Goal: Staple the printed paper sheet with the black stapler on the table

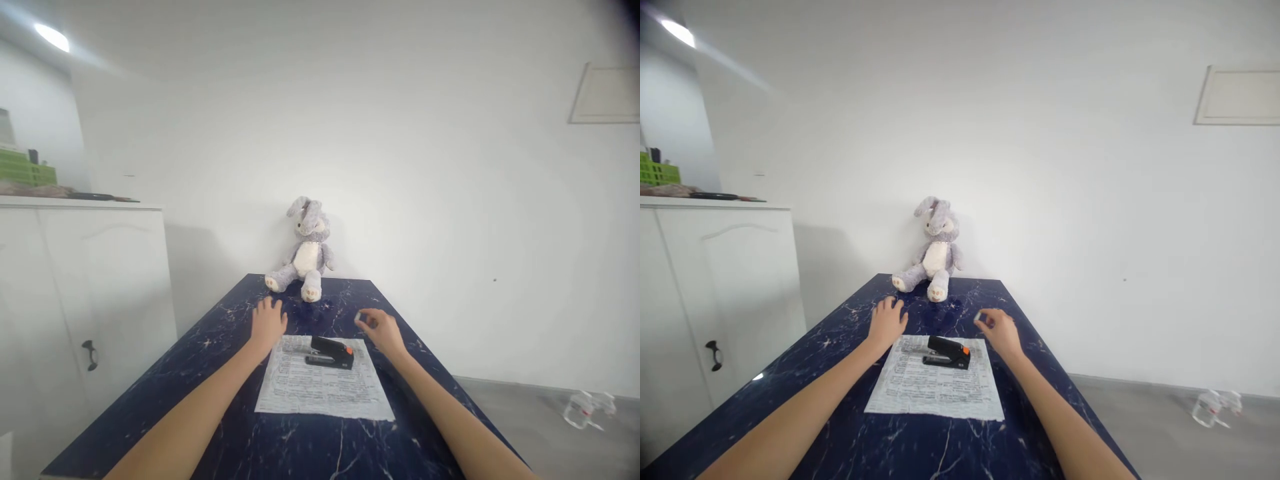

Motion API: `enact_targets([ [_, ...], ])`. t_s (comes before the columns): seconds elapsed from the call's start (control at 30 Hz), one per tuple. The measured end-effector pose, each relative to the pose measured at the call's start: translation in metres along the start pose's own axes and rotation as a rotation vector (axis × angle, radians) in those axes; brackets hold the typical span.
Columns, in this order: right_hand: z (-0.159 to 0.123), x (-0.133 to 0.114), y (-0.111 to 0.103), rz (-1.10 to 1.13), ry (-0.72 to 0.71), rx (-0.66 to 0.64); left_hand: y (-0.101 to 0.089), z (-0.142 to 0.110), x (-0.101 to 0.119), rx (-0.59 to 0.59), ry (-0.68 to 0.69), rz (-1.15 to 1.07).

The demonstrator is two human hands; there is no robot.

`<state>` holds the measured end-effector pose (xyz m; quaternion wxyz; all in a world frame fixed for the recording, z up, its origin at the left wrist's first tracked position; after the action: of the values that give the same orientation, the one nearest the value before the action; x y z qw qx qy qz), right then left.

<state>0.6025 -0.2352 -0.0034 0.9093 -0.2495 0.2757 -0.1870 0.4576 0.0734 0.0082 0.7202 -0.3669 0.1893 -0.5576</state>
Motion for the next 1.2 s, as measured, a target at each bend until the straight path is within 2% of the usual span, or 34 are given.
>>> enact_targets([
  [0.07,0.002,0.036,0.003,-0.028,0.149,-0.049,0.016,0.000,-0.032,-0.154,-0.208,0.162],
  [0.1,0.001,0.051,0.006,-0.037,0.215,-0.083,0.023,-0.001,-0.043,-0.233,-0.269,0.205],
  [0.2,-0.004,0.079,0.015,-0.043,0.328,-0.173,0.035,-0.004,-0.053,-0.394,-0.270,0.238],
  [0.37,-0.006,0.079,0.027,-0.093,0.241,-0.215,0.033,-0.002,-0.039,-0.449,-0.146,0.213],
  [0.5,-0.004,0.077,0.026,-0.121,0.244,-0.202,0.031,-0.002,-0.036,-0.452,-0.109,0.211],
  [0.6,0.000,0.058,0.018,-0.114,0.149,-0.128,0.033,-0.002,-0.034,-0.413,-0.093,0.178],
  [0.77,-0.001,-0.006,0.013,0.136,0.031,-0.089,0.043,0.000,-0.035,-0.412,-0.102,0.156],
  [0.83,-0.005,-0.035,0.015,0.221,-0.051,-0.152,0.047,0.000,-0.038,-0.424,-0.102,0.151],
  [0.97,-0.019,-0.082,0.022,0.315,-0.288,-0.410,0.048,0.000,-0.037,-0.422,-0.082,0.134],
  [1.03,-0.025,-0.091,0.024,0.294,-0.359,-0.504,0.046,0.001,-0.033,-0.406,-0.066,0.120],
  [1.1,-0.027,-0.091,0.027,0.285,-0.360,-0.562,0.045,0.002,-0.025,-0.370,-0.030,0.066],
  [1.2,-0.028,-0.085,0.031,0.295,-0.323,-0.583,0.041,0.002,-0.006,-0.327,0.053,-0.177],
])
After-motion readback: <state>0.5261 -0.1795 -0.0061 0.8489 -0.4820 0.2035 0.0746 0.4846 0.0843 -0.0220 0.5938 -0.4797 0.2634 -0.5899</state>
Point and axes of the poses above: each hand's wrist, its own z-axis towards the middle knuckle, its own y-axis out of the palm, x = y × z, the point moved 6 cm from there along z, towards the middle knuckle, and after that the axes turned 3 degrees about x, right-handed, at the moved point
